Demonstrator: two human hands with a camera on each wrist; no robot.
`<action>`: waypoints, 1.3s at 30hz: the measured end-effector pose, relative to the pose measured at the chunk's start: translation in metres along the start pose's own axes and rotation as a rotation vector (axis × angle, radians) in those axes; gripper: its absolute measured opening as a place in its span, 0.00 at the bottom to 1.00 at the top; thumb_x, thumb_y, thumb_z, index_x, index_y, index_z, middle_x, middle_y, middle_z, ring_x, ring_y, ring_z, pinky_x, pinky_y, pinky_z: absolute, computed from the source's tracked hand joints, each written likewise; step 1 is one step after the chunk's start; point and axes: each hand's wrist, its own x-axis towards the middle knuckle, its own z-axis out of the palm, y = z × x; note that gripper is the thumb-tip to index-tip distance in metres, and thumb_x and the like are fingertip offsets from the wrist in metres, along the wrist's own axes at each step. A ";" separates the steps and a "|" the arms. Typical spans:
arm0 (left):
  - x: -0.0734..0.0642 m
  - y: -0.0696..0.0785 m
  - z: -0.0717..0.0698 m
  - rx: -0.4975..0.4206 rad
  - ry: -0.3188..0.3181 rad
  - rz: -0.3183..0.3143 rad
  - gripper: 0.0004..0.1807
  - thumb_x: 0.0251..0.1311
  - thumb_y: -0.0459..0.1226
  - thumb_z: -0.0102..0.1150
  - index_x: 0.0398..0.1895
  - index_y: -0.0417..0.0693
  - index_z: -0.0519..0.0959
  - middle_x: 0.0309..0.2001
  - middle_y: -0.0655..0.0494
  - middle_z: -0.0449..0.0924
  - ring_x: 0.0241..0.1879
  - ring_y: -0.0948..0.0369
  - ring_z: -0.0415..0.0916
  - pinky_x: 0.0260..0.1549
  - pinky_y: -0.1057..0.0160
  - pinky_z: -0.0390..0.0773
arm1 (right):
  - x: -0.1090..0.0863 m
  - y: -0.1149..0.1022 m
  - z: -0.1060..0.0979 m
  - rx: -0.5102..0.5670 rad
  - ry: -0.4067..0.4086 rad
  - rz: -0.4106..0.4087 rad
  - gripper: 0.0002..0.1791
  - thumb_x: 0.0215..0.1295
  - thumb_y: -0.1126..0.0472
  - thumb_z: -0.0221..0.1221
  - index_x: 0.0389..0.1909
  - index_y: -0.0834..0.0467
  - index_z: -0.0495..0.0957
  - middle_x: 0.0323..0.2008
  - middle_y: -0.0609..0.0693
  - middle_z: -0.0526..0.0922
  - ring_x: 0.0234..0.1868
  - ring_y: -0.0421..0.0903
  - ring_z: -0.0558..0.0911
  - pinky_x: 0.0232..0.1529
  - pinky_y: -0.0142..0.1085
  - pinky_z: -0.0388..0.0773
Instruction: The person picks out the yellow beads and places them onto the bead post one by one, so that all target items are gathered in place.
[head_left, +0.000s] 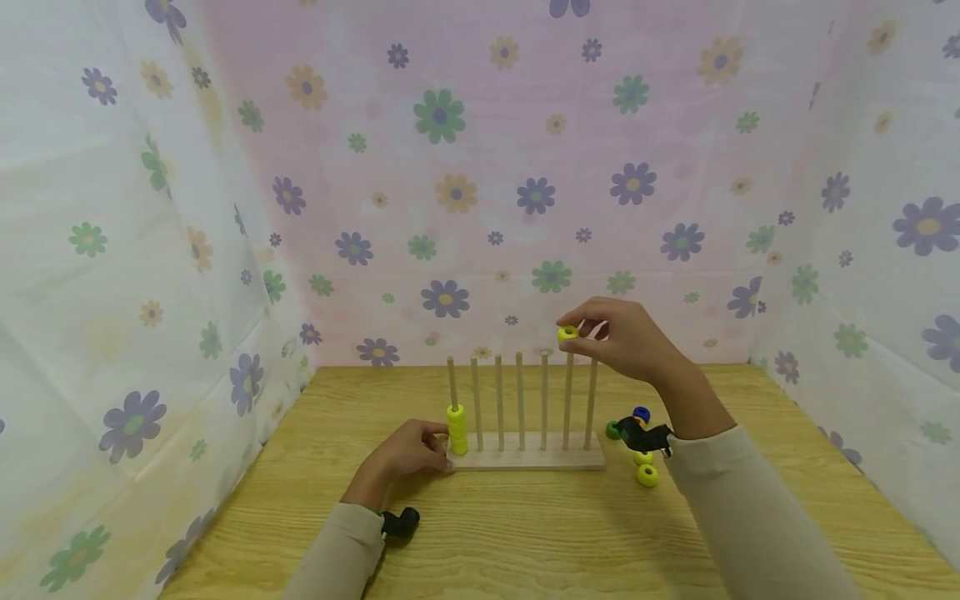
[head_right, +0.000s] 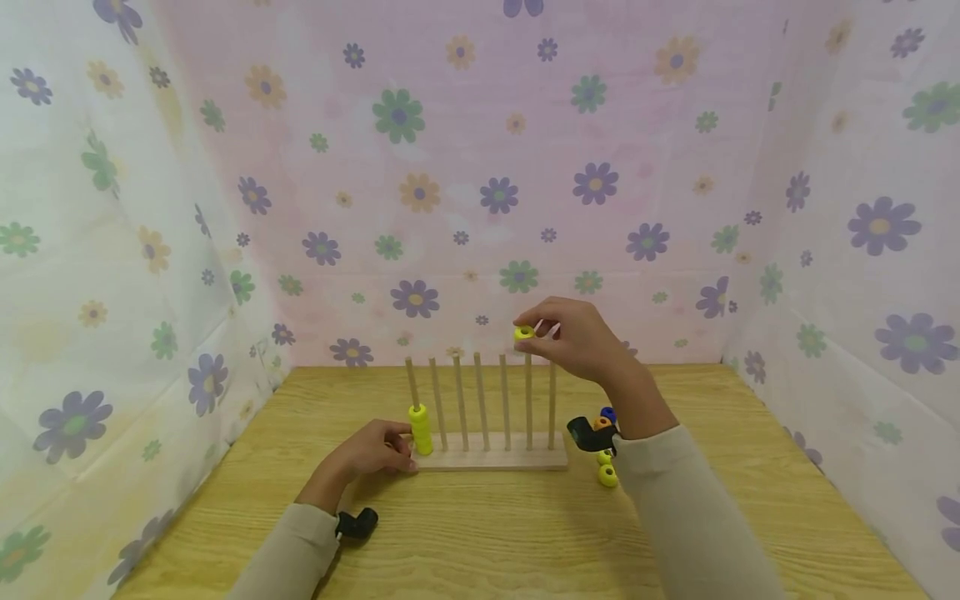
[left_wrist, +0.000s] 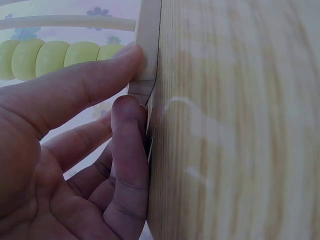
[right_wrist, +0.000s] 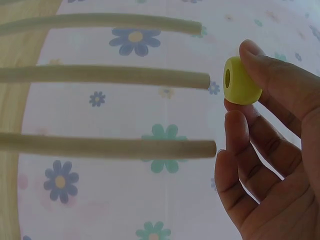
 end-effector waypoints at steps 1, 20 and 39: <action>0.000 0.000 0.000 0.000 0.000 0.000 0.37 0.54 0.35 0.78 0.70 0.42 0.76 0.38 0.50 0.82 0.32 0.59 0.75 0.31 0.62 0.77 | 0.002 -0.001 0.002 0.007 -0.006 0.000 0.16 0.66 0.51 0.71 0.54 0.47 0.87 0.47 0.42 0.86 0.42 0.39 0.81 0.45 0.40 0.84; 0.000 0.001 -0.001 0.007 0.001 0.000 0.38 0.54 0.35 0.79 0.70 0.41 0.76 0.38 0.50 0.82 0.34 0.58 0.75 0.34 0.62 0.77 | 0.024 -0.025 0.034 0.071 -0.063 -0.024 0.18 0.64 0.54 0.72 0.55 0.48 0.87 0.51 0.43 0.86 0.44 0.40 0.82 0.45 0.39 0.83; 0.001 -0.001 0.000 -0.006 0.000 0.004 0.38 0.54 0.36 0.79 0.70 0.43 0.76 0.38 0.50 0.82 0.33 0.58 0.74 0.33 0.62 0.76 | 0.037 -0.041 0.054 0.168 -0.046 -0.004 0.16 0.64 0.56 0.73 0.53 0.48 0.87 0.48 0.42 0.88 0.44 0.40 0.85 0.48 0.40 0.85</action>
